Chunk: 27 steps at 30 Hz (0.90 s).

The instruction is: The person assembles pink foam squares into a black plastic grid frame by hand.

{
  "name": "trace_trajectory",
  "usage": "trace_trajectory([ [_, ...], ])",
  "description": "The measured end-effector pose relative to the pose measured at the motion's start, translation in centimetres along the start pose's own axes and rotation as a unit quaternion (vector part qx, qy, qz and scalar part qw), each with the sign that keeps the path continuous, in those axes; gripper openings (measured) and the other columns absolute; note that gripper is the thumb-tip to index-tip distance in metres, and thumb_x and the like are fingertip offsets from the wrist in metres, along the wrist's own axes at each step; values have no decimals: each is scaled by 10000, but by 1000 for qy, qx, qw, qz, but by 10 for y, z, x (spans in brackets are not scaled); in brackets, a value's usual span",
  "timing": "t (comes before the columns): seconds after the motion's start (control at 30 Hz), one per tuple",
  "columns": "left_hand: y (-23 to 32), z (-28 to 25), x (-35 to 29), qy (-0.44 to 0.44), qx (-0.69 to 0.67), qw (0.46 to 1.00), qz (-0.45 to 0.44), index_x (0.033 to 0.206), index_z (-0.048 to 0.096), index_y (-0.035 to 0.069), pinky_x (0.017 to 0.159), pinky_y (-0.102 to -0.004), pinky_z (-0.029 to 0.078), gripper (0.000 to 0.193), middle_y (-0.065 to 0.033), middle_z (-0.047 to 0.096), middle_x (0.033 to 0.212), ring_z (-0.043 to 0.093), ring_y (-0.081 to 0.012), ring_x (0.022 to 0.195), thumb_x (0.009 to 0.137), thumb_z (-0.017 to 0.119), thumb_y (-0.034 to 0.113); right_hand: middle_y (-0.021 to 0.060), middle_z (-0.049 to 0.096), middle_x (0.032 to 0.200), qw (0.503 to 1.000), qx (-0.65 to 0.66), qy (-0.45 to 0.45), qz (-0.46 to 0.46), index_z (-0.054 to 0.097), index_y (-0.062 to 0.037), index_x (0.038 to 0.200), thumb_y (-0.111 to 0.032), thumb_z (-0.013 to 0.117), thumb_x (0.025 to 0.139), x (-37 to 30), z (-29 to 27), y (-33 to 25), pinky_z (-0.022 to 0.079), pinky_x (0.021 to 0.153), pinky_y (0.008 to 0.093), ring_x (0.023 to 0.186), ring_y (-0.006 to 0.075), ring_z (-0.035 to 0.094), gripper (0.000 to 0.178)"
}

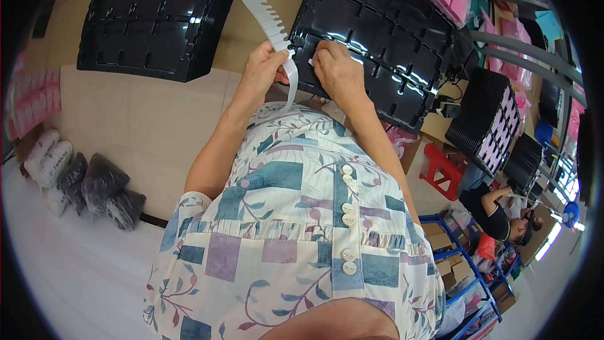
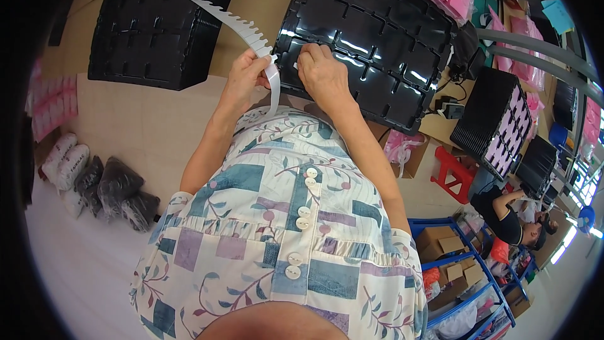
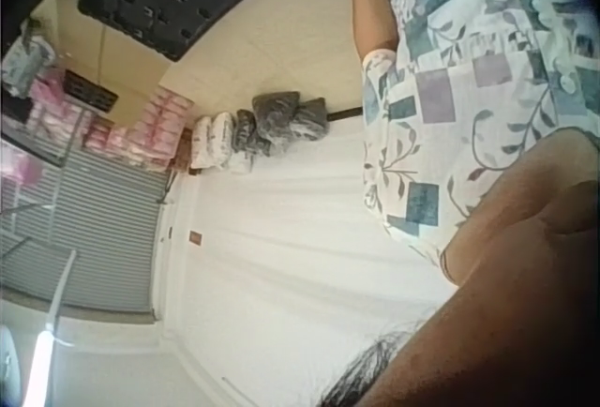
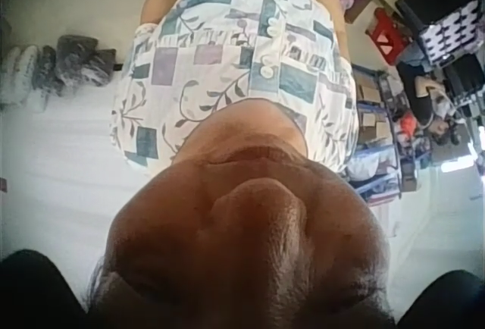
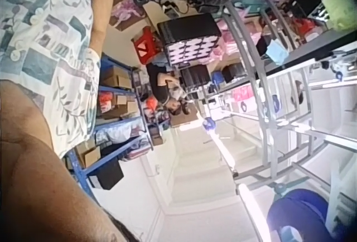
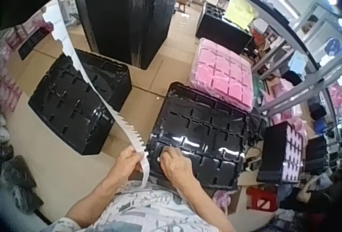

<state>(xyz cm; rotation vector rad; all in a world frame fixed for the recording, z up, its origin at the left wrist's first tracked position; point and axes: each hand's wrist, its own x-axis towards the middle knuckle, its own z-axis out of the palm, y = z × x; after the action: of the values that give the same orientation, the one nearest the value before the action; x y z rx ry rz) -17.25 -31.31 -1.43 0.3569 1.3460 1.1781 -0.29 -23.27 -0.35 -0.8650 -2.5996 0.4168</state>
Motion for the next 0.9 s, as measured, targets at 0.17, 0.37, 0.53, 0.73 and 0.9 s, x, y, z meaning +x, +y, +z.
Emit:
trace_trajectory([
  [0.17, -5, 3, 2, 7, -11, 1000, 7, 1019, 590, 21, 570, -254, 504, 151, -39, 623, 799, 601, -102, 656, 947, 545, 146, 50, 598, 974, 1000, -16, -13, 3, 609, -47, 859, -129, 732, 771, -5, 2, 5, 538, 615, 337, 864, 227, 612, 171],
  [0.37, -6, 4, 3, 1, -20, 1000, 11, 1034, 594, 17, 563, -234, 496, 158, -41, 628, 799, 594, -95, 638, 951, 539, 139, 53, 599, 977, 997, 12, -13, 69, 617, -42, 860, -195, 781, 735, -5, -2, -3, 532, 668, 352, 888, 247, 618, 257],
  [0.53, -11, 6, 5, -8, -29, 999, 22, 1039, 596, 16, 558, -229, 495, 159, -42, 632, 801, 591, -93, 627, 953, 535, 135, 56, 602, 973, 982, 72, -57, 167, 634, -45, 842, -166, 758, 763, -1, -6, 6, 526, 689, 383, 874, 265, 629, 190],
  [0.73, -9, 5, 6, -13, -18, 1000, 18, 1032, 594, 18, 562, -225, 497, 154, -40, 628, 798, 590, -92, 623, 954, 536, 137, 80, 606, 992, 993, -10, -13, 115, 636, -22, 860, -122, 705, 815, -3, 5, -1, 532, 648, 362, 813, 269, 645, 129],
  [0.9, -9, 7, 7, -22, -23, 999, 16, 1030, 594, 17, 558, -223, 495, 154, -38, 626, 796, 591, -92, 625, 952, 538, 136, 105, 591, 984, 993, -78, 22, 80, 613, 10, 867, -66, 674, 793, -8, 15, -6, 542, 600, 322, 837, 250, 640, 122],
])
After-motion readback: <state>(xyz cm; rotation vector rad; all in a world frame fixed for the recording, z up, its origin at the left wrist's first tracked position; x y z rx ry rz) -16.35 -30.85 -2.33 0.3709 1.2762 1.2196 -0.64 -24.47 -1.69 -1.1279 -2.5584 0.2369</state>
